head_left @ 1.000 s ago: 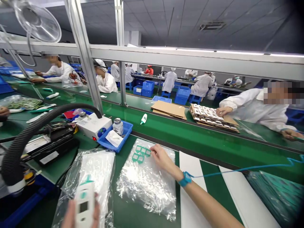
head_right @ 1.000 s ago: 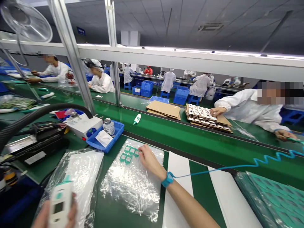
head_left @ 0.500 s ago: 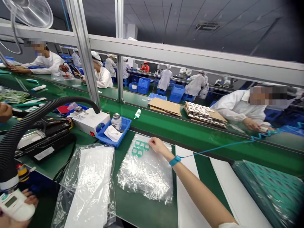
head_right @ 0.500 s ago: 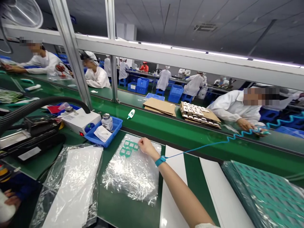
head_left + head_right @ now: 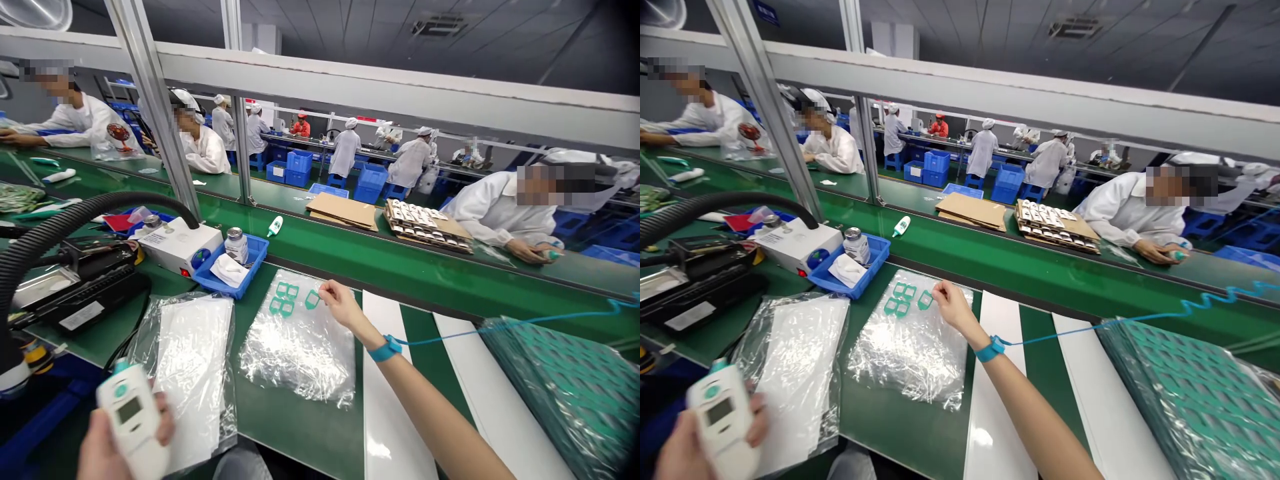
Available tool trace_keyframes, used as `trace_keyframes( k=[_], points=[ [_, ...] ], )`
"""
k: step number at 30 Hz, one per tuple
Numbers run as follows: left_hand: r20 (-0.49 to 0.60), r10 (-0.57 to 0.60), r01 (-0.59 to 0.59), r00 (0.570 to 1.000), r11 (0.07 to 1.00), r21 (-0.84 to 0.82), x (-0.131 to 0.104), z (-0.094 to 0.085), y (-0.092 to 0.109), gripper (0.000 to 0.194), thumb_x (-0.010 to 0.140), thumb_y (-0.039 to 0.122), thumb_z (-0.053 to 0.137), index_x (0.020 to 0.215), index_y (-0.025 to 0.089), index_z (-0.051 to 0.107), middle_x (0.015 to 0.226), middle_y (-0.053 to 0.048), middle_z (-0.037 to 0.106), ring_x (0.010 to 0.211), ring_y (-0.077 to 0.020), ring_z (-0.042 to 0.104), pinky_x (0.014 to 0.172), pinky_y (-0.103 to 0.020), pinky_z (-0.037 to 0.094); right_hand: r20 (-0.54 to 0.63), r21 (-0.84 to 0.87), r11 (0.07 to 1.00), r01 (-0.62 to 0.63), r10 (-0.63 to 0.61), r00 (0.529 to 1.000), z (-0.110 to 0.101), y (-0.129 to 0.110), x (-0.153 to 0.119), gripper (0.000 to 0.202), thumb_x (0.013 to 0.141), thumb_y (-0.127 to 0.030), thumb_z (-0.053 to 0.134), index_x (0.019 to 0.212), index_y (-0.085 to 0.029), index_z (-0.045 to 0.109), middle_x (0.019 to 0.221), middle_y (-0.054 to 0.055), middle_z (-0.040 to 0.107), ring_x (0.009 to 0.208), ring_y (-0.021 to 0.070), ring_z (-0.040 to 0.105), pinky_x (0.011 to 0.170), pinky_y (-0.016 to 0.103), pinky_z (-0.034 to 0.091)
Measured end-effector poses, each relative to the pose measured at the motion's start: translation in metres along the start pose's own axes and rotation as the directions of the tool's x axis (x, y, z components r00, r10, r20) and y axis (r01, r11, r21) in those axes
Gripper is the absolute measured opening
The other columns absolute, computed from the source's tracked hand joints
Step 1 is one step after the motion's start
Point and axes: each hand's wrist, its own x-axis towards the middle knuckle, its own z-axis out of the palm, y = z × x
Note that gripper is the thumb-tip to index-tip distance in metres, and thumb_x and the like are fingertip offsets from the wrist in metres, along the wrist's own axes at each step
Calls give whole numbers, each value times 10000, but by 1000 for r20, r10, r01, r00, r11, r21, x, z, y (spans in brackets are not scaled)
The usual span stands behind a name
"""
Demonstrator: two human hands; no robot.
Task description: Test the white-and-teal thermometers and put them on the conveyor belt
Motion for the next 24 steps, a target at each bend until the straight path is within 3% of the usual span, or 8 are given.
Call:
trace_keyframes(
  k=[1, 3, 6, 8, 14, 20, 24],
  points=[
    [172, -81, 83, 982, 996, -8, -14, 10, -10, 265, 891, 467, 459, 953, 268, 622, 652, 29, 609, 481, -106, 448, 480, -216, 475, 14, 17, 1000, 16, -16, 1000, -4, -7, -9, 146, 809, -316, 502, 717, -203, 498, 650, -9, 504, 592, 140, 441, 556, 259, 338],
    [368, -186, 198, 911, 980, 5, -38, 29, -27, 341, 901, 513, 467, 1024, 231, 616, 682, 5, 616, 483, -110, 446, 494, -229, 466, 49, 44, 999, 26, -28, 998, -11, -22, -28, 163, 838, -330, 503, 736, -203, 503, 674, -7, 507, 609, 139, 444, 567, 260, 349],
    [528, -312, 370, 790, 929, -5, -59, 52, -46, 367, 911, 493, 477, 1023, 172, 615, 714, -26, 616, 477, -105, 429, 466, -233, 409, 67, 72, 997, -6, 1, 998, -24, -38, -51, 192, 860, -362, 513, 755, -201, 512, 692, -3, 510, 623, 139, 447, 571, 261, 360],
    [560, -358, 427, 747, 904, 7, -65, 63, -53, 361, 916, 494, 477, 992, 169, 615, 731, -27, 612, 471, -99, 426, 458, -236, 389, 65, 86, 996, -33, 27, 997, -32, -40, -63, 222, 865, -390, 522, 751, -199, 511, 693, -2, 501, 624, 138, 441, 570, 263, 362],
    [552, -431, 494, 714, 869, 40, -74, 76, -62, 344, 936, 465, 455, 992, 155, 594, 755, -38, 609, 479, -96, 438, 452, -240, 377, 58, 147, 984, -101, 94, 994, -45, -38, -84, 309, 869, -480, 542, 759, -191, 519, 704, 7, 496, 639, 141, 442, 572, 268, 370],
    [583, -457, 532, 672, 845, 49, -78, 79, -70, 361, 927, 481, 474, 983, 148, 601, 763, -42, 617, 487, -92, 456, 451, -232, 380, 84, 170, 981, -98, 84, 993, -43, -50, -94, 345, 867, -526, 541, 756, -200, 522, 700, 15, 506, 637, 148, 447, 571, 273, 383],
    [600, -474, 532, 644, 841, 93, -80, 82, -80, 391, 909, 517, 494, 962, 149, 615, 775, -42, 628, 483, -90, 461, 454, -235, 375, 149, 159, 983, -90, 67, 987, -35, -60, -103, 281, 899, -460, 523, 777, -206, 524, 717, 16, 518, 654, 152, 453, 587, 274, 392]
  ],
)
